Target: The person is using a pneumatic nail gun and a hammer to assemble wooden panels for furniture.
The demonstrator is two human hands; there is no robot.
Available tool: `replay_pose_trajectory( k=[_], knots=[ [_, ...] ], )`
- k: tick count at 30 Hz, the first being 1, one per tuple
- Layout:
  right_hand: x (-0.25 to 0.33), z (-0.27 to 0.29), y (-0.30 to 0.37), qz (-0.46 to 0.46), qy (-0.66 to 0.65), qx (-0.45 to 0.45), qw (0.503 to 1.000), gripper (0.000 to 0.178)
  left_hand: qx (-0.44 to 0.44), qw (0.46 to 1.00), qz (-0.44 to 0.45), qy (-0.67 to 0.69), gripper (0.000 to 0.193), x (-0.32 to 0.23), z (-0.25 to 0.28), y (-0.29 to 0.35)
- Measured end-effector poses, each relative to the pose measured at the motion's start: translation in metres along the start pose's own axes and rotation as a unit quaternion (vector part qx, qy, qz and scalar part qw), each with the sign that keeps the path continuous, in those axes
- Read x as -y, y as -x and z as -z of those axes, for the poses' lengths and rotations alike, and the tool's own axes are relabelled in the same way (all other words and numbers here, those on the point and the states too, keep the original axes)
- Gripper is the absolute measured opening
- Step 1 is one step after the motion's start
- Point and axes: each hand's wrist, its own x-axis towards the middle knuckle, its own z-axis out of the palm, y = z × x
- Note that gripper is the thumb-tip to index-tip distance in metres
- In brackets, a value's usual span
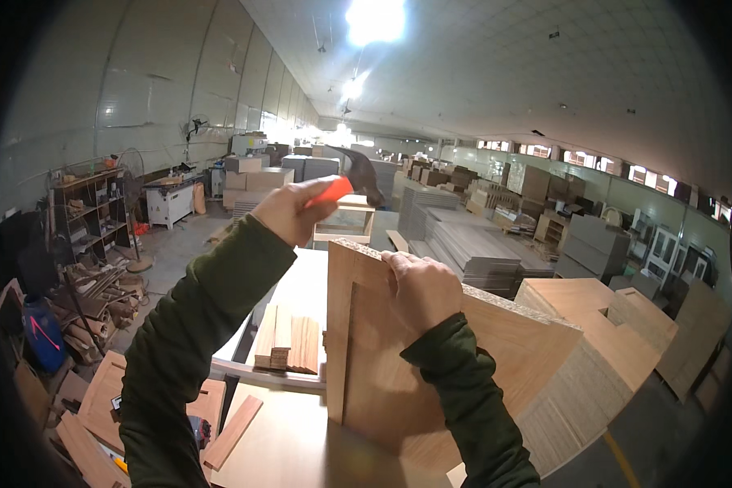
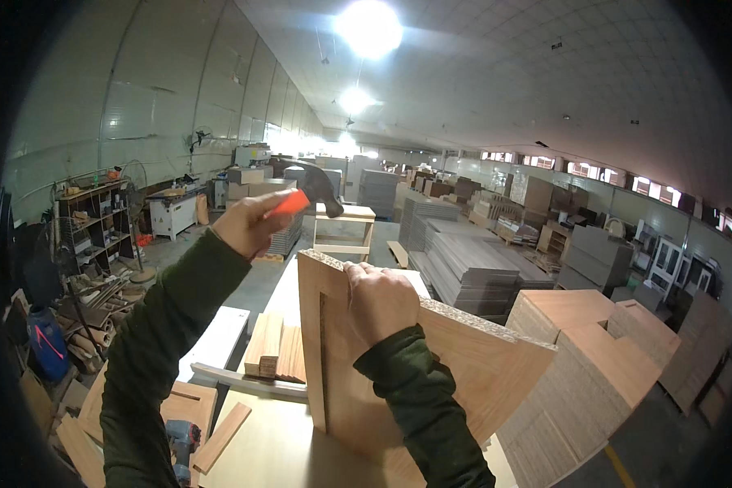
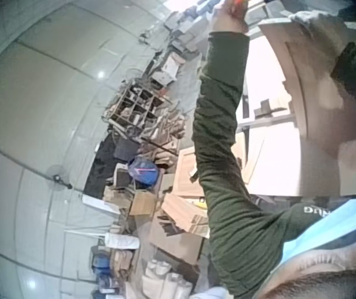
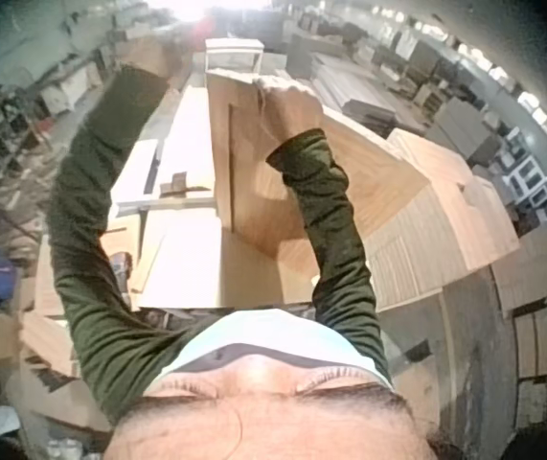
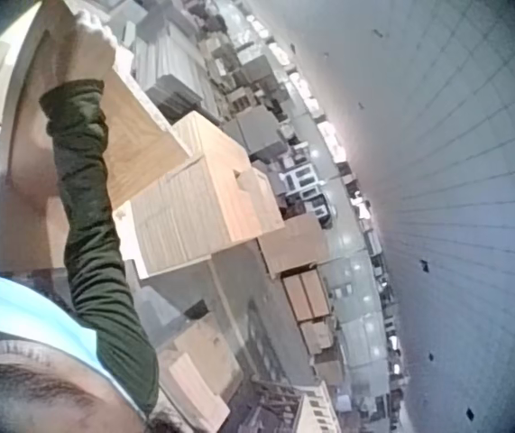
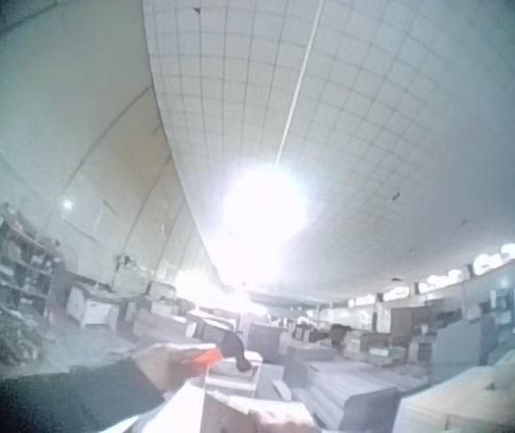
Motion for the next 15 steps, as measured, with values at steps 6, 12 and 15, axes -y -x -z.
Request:
replay_pose_trajectory(
  k=[6, 12, 15],
  knots=[
    [0.002, 0.0, 0.003, 0.0, 0.0, -0.013, 1.0, 0.018, 0.05, 0.968, -0.059, -0.24, 0.036, -0.006, -0.005, 0.003],
    [0.001, 0.009, 0.005, 0.007, 0.015, -0.031, 0.999, 0.01, -0.015, 0.985, -0.09, -0.149, 0.042, -0.009, -0.004, 0.009],
    [-0.017, 0.033, 0.02, -0.037, 0.054, 0.028, 0.997, 0.007, 0.004, 0.977, -0.057, -0.207, 0.039, -0.018, -0.008, 0.022]
  ],
)
